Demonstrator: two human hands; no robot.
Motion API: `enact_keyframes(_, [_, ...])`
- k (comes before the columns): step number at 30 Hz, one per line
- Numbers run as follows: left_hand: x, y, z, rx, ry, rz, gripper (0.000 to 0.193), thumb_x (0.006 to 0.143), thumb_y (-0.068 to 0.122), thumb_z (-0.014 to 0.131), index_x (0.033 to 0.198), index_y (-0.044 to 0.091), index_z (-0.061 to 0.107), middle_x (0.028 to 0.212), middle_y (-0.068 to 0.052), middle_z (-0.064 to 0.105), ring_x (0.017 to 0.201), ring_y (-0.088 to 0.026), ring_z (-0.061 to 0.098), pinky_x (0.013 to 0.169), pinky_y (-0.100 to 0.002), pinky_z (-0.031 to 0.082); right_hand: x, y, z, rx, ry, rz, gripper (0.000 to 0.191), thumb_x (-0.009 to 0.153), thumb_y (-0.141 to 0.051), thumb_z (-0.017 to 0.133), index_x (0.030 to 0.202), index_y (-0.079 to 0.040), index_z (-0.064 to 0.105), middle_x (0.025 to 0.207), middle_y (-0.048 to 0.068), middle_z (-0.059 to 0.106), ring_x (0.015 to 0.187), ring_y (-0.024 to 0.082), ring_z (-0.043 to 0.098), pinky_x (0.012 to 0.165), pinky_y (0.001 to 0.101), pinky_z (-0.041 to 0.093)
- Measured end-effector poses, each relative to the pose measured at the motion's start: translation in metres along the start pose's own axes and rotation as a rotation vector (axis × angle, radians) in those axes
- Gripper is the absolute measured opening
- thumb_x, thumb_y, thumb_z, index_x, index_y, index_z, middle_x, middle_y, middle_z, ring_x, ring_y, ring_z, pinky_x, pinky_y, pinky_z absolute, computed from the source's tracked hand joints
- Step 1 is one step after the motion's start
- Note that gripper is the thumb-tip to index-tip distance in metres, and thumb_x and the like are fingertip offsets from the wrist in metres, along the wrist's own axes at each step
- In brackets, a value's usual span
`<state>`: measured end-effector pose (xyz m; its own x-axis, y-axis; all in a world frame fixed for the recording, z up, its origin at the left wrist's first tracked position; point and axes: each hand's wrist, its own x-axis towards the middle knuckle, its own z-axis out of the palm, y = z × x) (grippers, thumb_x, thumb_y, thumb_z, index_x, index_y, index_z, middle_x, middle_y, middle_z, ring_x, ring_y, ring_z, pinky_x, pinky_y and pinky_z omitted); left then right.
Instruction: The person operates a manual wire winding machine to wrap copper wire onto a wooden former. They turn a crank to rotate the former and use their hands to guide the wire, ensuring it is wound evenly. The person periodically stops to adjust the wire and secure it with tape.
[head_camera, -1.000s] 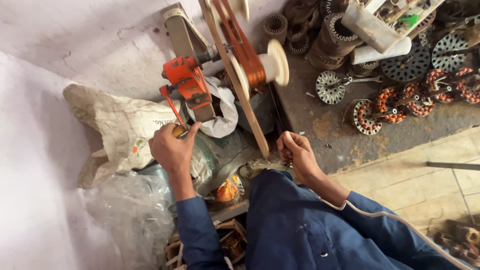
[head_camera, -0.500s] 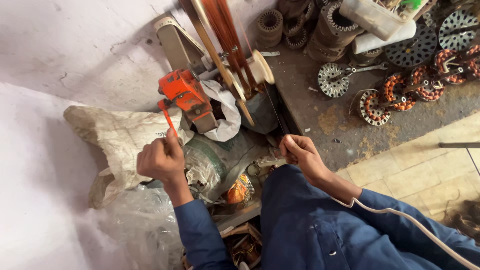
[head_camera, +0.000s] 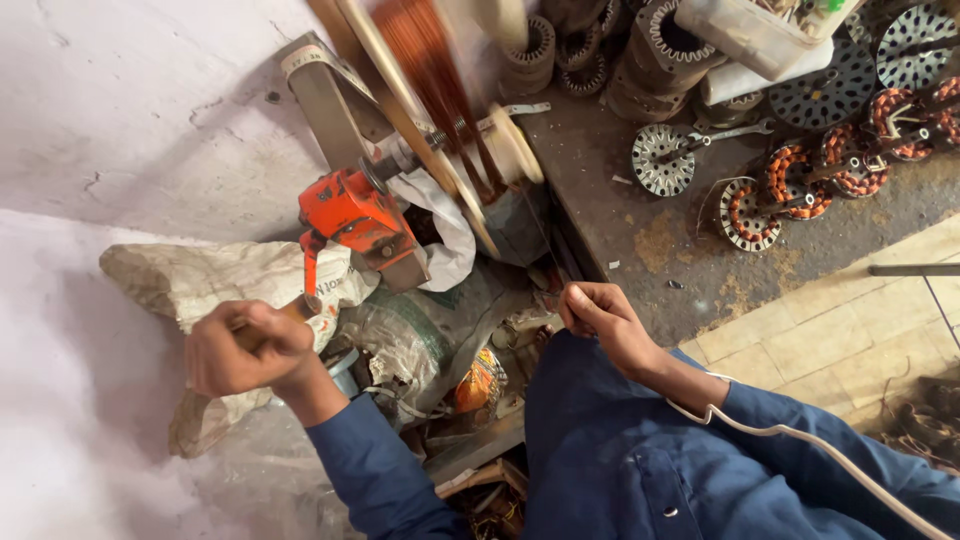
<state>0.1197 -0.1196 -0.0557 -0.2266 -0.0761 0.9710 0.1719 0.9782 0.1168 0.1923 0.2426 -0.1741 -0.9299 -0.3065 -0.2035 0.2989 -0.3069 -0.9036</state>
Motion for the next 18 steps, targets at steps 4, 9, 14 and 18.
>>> enact_keyframes(4, [0.021, -0.006, 0.01, -0.096, -0.065, -0.117, 0.05, 0.108, 0.043, 0.059, 0.077, 0.004, 0.058, 0.063, -0.004, 0.053, 0.055, -0.022, 0.055, 0.054, -0.035, 0.038, 0.007, -0.002, 0.002, -0.032, 0.04, 0.012, 0.046, 0.109, -0.034, 0.047, 0.074, -0.006, 0.057, 0.064, -0.004, 0.043, 0.06, 0.007, 0.034, 0.055, 0.027, 0.029])
enact_keyframes(9, [0.049, -0.015, 0.028, -0.123, -0.175, -0.213, 0.051, 0.112, 0.041, 0.063, 0.079, 0.002, 0.055, 0.066, -0.005, 0.053, 0.055, -0.017, 0.051, 0.05, -0.029, 0.032, 0.004, -0.016, 0.013, -0.065, 0.054, -0.044, 0.046, 0.11, -0.034, 0.047, 0.073, -0.007, 0.054, 0.066, -0.004, 0.042, 0.063, 0.007, 0.035, 0.057, 0.0278, 0.03])
enact_keyframes(14, [0.068, -0.024, 0.043, -0.103, -0.27, -0.239, 0.049, 0.111, 0.046, 0.061, 0.087, 0.003, 0.061, 0.065, -0.003, 0.054, 0.052, -0.015, 0.054, 0.05, -0.03, 0.036, 0.006, -0.013, 0.009, -0.085, 0.055, -0.094, 0.046, 0.109, -0.035, 0.047, 0.074, -0.007, 0.055, 0.068, -0.004, 0.045, 0.064, 0.007, 0.037, 0.059, 0.0276, 0.032])
enact_keyframes(18, [0.068, -0.036, 0.061, -0.035, -0.29, -0.262, 0.052, 0.113, 0.049, 0.054, 0.081, 0.008, 0.059, 0.061, 0.0, 0.054, 0.053, -0.014, 0.056, 0.052, -0.03, 0.035, -0.006, 0.006, 0.006, -0.031, 0.093, -0.045, 0.044, 0.109, -0.034, 0.049, 0.075, -0.006, 0.055, 0.069, -0.005, 0.044, 0.064, 0.007, 0.035, 0.058, 0.027, 0.03])
